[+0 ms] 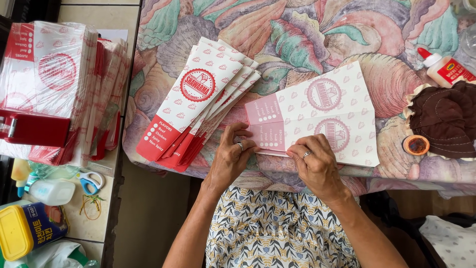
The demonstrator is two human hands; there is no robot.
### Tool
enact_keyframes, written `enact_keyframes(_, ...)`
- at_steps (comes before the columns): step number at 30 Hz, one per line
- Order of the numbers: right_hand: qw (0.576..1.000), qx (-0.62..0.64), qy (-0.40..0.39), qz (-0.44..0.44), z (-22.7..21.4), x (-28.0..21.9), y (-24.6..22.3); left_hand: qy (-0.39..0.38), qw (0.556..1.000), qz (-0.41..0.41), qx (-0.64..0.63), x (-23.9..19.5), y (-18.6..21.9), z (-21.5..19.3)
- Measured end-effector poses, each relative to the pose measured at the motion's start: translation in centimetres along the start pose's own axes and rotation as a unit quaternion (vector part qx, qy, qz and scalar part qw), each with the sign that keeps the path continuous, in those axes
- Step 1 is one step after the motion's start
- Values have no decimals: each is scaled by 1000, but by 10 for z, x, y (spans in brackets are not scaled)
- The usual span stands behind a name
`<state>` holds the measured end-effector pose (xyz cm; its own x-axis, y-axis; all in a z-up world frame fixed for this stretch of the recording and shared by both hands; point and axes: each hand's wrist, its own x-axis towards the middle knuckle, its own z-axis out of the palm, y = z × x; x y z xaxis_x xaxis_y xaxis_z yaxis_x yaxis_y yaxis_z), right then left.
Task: Folding paper food wrappers and organizing them into stacks on a table.
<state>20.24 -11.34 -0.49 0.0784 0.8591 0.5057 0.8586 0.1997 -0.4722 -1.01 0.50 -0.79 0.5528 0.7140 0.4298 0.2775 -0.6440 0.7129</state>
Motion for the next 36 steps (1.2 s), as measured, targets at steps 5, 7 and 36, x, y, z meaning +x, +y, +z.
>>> enact_keyframes(5,998,33,-35,42,0,3,9,-16,995,-49,-80,11,8,-4)
enact_keyframes(7,997,44,-42,50,0,6,12,-19,993,-63,-93,13,7,-3)
enact_keyframes(36,969,95,-168,157,-21,38,6,40,973,-194,-121,5,-5,10)
